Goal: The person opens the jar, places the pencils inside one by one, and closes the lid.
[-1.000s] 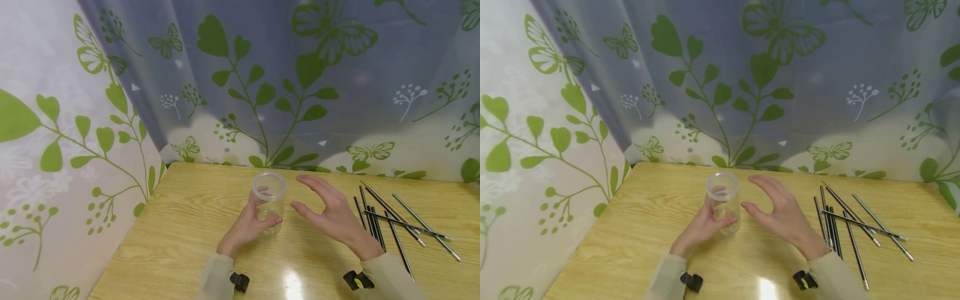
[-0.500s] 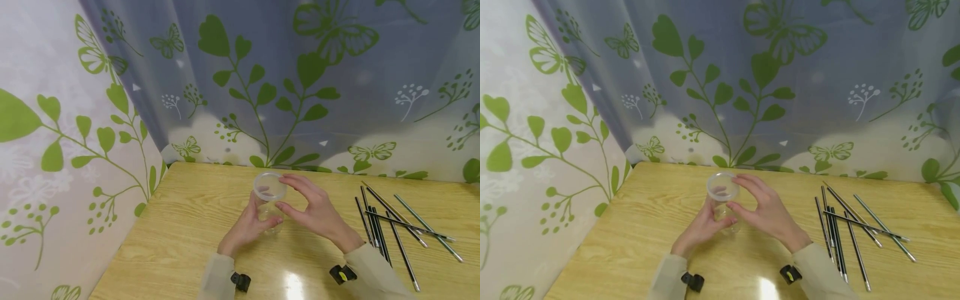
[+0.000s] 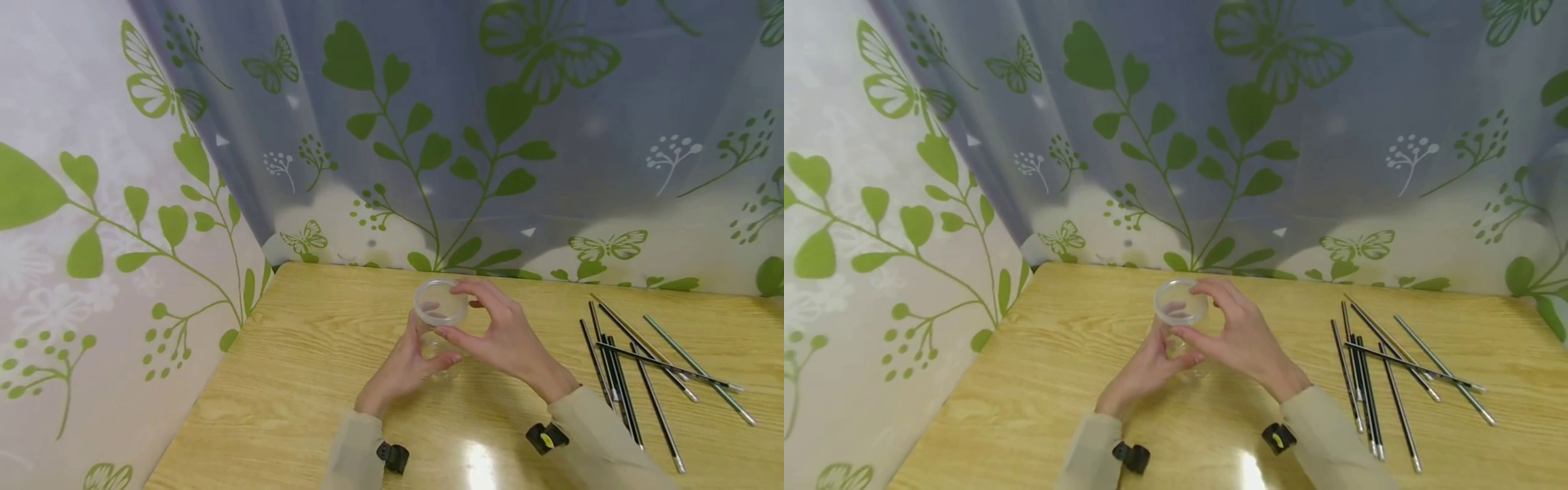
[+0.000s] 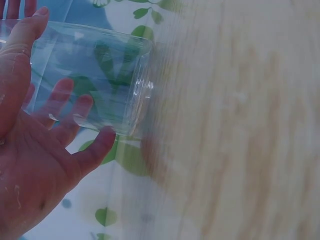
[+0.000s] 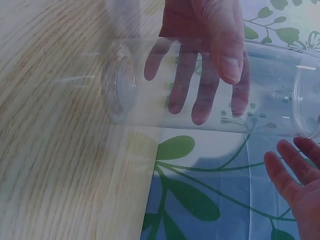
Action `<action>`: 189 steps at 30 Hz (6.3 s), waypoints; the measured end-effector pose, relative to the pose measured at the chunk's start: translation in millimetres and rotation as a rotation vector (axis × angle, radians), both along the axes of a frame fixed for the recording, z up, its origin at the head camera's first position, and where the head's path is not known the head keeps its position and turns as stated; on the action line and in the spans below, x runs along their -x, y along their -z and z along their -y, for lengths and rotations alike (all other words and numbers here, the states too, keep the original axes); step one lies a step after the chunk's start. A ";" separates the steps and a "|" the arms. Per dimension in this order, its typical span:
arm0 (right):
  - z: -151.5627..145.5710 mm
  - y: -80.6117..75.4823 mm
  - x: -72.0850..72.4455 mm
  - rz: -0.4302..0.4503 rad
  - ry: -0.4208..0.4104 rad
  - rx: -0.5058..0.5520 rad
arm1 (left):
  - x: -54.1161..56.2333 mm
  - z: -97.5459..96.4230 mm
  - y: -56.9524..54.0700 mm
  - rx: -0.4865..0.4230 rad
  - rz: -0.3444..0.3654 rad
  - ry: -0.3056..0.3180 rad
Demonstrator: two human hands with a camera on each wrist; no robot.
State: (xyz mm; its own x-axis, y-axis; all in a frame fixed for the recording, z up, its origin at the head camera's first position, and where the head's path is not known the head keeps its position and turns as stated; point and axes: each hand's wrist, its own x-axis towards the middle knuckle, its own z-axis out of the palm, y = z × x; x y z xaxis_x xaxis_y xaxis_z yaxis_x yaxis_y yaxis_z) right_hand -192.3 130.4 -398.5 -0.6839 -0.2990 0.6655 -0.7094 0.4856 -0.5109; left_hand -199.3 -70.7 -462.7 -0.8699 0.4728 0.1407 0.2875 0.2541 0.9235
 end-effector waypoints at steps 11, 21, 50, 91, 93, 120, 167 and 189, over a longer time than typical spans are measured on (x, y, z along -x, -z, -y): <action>7.4 -1.7 3.1 0.047 0.001 0.017 | 1.5 -0.2 1.3 -0.020 -0.007 0.027; 7.7 -3.0 6.9 0.128 -0.032 0.067 | 4.8 1.6 2.2 -0.039 -0.003 0.060; 15.3 -1.9 6.8 0.361 0.035 0.104 | 8.0 3.0 -0.3 0.007 0.040 0.056; -1.3 -0.2 33.1 0.519 -0.235 0.137 | 33.0 8.7 -3.0 -0.034 0.118 0.288; -0.6 0.3 30.3 0.513 -0.213 0.157 | 32.1 8.3 -2.7 -0.038 0.127 0.279; -1.1 12.0 3.0 0.374 -0.117 0.330 | 25.5 7.3 1.0 -0.041 0.159 0.237; 1.2 9.3 -1.9 0.434 -0.052 0.361 | 26.5 5.4 0.4 -0.046 0.154 0.203; -4.2 12.4 -1.0 0.390 -0.116 0.357 | 28.1 4.8 2.0 -0.049 0.123 0.223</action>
